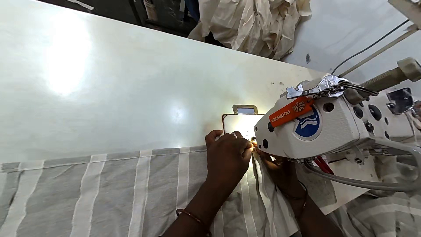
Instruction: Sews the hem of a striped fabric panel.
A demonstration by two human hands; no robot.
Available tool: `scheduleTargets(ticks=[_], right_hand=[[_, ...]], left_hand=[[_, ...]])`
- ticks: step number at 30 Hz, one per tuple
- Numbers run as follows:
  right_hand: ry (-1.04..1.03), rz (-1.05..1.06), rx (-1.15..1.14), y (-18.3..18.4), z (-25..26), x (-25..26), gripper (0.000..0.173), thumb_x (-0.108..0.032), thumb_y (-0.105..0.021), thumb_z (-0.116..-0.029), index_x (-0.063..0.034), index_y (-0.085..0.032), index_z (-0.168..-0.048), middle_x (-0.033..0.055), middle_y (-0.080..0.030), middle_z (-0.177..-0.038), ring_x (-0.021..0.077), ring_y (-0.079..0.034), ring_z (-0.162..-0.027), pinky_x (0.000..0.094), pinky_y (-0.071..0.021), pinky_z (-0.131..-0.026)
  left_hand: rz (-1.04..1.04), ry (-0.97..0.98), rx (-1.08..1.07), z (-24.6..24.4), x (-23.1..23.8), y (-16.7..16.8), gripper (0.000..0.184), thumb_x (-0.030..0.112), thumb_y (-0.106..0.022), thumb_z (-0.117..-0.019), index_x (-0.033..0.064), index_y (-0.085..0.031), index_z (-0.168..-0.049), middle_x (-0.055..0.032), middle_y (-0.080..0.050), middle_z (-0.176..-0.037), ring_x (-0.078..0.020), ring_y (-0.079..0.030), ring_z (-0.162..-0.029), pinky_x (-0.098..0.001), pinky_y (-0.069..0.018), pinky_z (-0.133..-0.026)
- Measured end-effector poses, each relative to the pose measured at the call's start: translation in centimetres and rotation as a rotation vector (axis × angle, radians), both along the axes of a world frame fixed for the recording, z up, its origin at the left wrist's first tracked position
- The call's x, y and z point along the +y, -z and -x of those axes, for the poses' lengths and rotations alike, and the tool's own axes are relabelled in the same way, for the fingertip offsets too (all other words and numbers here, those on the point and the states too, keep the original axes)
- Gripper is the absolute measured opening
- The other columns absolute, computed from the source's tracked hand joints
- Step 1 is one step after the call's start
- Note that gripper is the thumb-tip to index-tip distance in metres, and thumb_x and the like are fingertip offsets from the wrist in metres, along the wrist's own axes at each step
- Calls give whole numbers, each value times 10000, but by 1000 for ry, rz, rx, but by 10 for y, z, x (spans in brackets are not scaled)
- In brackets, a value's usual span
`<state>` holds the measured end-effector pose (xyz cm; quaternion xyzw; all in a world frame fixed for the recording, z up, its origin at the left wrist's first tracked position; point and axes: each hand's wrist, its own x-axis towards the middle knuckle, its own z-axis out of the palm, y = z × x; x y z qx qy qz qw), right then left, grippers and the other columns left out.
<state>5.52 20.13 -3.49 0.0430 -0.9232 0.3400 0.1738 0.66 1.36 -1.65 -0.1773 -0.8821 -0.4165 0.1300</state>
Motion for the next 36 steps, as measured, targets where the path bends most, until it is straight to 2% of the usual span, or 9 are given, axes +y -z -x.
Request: scheduleTargets(ticks=[17, 26, 36], right_hand=[[-16, 21, 10, 1, 0, 0, 126, -142, -749, -878, -61, -763, -973, 6, -729, -937, 6, -685, -927, 180, -572, -844], [-35, 23, 10, 0, 2, 1, 92, -145, -733, -894, -70, -763, -938, -4, -722, -898, 3, -678, -887, 179, -568, -810], [-14, 21, 4, 1, 1, 1, 98, -150, -741, -887, -70, -762, -939, 1, -723, -911, 7, -680, -900, 183, -570, -821]], left_hand=[[22, -34, 1, -1, 4, -1, 65, 146, -743, -837, 158, -786, -789, -4, -664, -736, -183, -639, -752, -545, -376, -975], [27, -13, -3, -1, 2, -1, 63, 146, -749, -832, 159, -779, -778, 2, -655, -736, -179, -632, -756, -542, -370, -977], [18, -27, -21, -1, 3, -1, 71, 134, -739, -846, 150, -778, -790, -8, -670, -749, -192, -644, -776, -548, -375, -997]])
